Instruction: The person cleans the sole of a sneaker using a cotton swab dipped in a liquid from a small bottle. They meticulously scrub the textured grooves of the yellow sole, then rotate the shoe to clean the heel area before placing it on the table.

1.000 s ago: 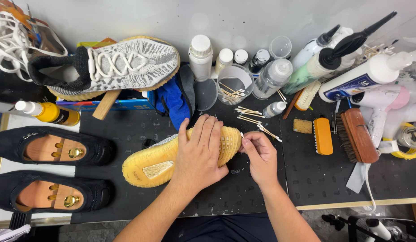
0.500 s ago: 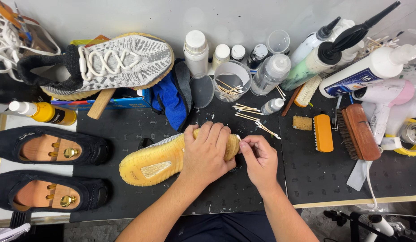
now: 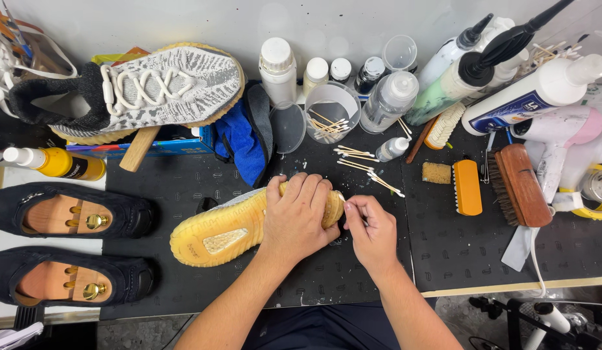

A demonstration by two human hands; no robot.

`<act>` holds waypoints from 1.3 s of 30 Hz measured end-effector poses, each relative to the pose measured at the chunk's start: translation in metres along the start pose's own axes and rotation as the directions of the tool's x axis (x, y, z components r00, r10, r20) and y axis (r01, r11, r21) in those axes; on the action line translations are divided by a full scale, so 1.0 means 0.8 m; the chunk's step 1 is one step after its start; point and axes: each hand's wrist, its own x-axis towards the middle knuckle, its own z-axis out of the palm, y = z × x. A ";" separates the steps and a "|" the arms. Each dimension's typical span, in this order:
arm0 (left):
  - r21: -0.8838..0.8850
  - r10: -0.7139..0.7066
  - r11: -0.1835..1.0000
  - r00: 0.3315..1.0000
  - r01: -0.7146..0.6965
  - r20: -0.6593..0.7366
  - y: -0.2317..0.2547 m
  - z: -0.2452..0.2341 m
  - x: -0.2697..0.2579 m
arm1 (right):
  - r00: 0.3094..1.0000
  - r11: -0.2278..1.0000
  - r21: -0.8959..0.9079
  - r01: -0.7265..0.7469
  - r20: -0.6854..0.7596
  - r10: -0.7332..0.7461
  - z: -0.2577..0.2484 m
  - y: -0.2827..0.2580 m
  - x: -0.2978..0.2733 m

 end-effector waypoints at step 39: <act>0.079 0.039 0.996 0.999 -0.041 0.021 0.002 0.005 -0.002 | 0.923 0.925 -0.240 0.295 -0.179 -0.340 -0.022 -0.053 0.019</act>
